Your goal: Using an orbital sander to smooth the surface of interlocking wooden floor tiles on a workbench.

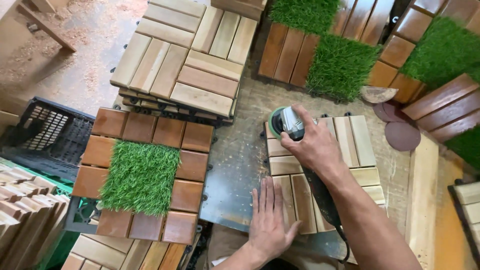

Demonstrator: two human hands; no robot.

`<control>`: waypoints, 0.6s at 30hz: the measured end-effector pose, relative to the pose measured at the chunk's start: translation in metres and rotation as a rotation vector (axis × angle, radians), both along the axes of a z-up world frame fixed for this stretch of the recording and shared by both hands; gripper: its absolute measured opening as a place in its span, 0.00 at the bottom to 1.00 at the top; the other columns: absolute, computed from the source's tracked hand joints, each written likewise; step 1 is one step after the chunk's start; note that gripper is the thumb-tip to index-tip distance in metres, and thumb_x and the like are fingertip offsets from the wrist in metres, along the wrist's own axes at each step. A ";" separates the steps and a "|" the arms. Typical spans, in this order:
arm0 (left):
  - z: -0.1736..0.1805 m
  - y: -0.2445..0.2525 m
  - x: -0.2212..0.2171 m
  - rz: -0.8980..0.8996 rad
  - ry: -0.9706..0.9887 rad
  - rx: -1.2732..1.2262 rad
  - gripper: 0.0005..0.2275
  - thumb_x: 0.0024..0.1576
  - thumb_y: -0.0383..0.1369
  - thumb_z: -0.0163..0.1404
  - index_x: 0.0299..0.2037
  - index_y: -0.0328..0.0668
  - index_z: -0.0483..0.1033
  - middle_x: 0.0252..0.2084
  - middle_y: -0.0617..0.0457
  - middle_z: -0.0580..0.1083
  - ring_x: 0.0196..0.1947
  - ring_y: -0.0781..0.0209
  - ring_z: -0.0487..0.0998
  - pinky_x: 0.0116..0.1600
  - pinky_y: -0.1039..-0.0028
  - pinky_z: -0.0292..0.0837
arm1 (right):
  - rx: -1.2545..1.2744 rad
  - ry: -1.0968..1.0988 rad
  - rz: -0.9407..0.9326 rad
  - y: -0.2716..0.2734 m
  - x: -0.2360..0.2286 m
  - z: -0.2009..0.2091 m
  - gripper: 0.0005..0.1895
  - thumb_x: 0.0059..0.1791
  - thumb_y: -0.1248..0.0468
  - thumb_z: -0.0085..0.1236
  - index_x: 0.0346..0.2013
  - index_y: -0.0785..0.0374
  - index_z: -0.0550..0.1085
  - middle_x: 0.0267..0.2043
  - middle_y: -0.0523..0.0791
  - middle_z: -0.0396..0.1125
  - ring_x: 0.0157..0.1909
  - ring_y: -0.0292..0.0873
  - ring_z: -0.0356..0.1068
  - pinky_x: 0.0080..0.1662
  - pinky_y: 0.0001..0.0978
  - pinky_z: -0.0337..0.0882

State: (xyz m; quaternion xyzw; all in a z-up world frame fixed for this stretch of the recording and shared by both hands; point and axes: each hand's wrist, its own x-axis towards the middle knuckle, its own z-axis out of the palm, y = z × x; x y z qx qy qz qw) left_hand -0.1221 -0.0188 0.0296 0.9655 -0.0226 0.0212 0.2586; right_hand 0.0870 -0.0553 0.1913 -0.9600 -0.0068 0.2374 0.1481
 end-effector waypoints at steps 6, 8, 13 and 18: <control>0.001 0.001 0.000 0.018 -0.013 -0.133 0.48 0.61 0.55 0.51 0.76 0.29 0.32 0.79 0.30 0.34 0.79 0.34 0.30 0.77 0.42 0.25 | 0.002 -0.027 0.091 0.012 -0.014 -0.006 0.40 0.48 0.41 0.53 0.73 0.30 0.54 0.51 0.56 0.60 0.48 0.67 0.71 0.51 0.61 0.72; -0.001 0.002 0.003 0.014 -0.008 -0.096 0.50 0.60 0.55 0.53 0.76 0.27 0.33 0.79 0.30 0.34 0.79 0.34 0.30 0.77 0.43 0.25 | 0.005 -0.031 0.097 0.009 -0.014 -0.007 0.39 0.48 0.41 0.53 0.73 0.30 0.53 0.51 0.56 0.60 0.46 0.68 0.71 0.50 0.62 0.73; 0.002 0.005 0.010 0.010 -0.044 -0.124 0.53 0.55 0.51 0.62 0.76 0.27 0.34 0.79 0.31 0.35 0.80 0.36 0.32 0.78 0.45 0.28 | 0.001 -0.031 0.052 -0.009 -0.009 -0.008 0.40 0.47 0.40 0.52 0.73 0.29 0.52 0.50 0.58 0.60 0.46 0.69 0.70 0.51 0.61 0.71; 0.000 0.005 0.022 0.044 -0.105 -0.152 0.57 0.53 0.49 0.65 0.77 0.34 0.27 0.79 0.32 0.30 0.80 0.37 0.30 0.79 0.46 0.25 | 0.000 -0.031 -0.023 -0.033 0.003 -0.003 0.40 0.46 0.42 0.53 0.73 0.30 0.53 0.51 0.57 0.61 0.49 0.68 0.70 0.52 0.60 0.71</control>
